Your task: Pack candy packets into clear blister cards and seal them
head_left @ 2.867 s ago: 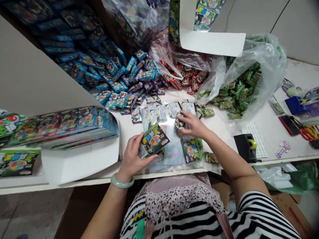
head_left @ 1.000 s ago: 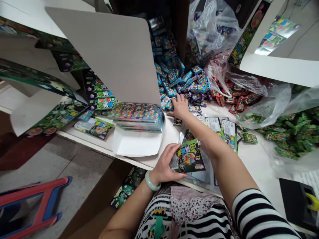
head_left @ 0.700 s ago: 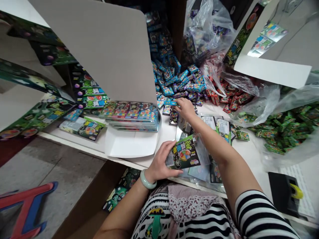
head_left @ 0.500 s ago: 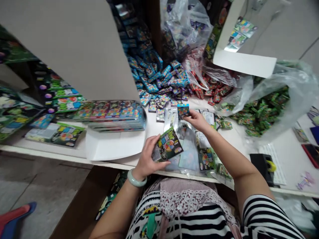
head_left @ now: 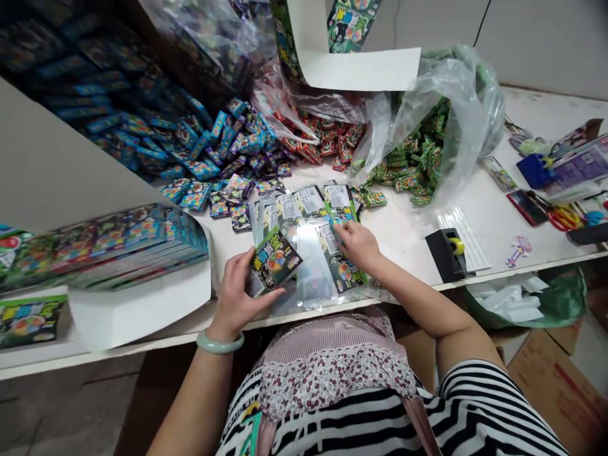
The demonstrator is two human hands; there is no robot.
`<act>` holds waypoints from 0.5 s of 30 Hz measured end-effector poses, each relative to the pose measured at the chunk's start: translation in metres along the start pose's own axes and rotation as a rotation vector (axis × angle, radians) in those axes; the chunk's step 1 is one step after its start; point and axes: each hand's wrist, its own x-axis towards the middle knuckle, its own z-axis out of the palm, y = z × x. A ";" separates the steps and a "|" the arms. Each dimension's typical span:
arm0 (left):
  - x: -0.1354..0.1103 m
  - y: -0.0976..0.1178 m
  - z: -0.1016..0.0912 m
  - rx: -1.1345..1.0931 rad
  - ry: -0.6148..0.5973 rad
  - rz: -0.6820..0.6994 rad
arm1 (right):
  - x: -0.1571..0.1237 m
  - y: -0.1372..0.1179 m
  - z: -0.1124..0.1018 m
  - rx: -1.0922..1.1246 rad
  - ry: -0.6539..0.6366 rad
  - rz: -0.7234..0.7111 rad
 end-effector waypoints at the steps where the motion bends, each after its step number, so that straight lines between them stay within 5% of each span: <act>1: 0.000 0.001 0.000 0.008 -0.017 0.004 | -0.002 -0.002 0.002 0.021 -0.025 -0.035; 9: -0.003 -0.005 0.002 0.021 -0.028 -0.014 | 0.014 0.041 -0.018 0.124 -0.019 -0.125; 15: 0.001 0.002 0.006 0.008 -0.076 0.000 | 0.021 0.006 -0.019 0.033 -0.117 -0.019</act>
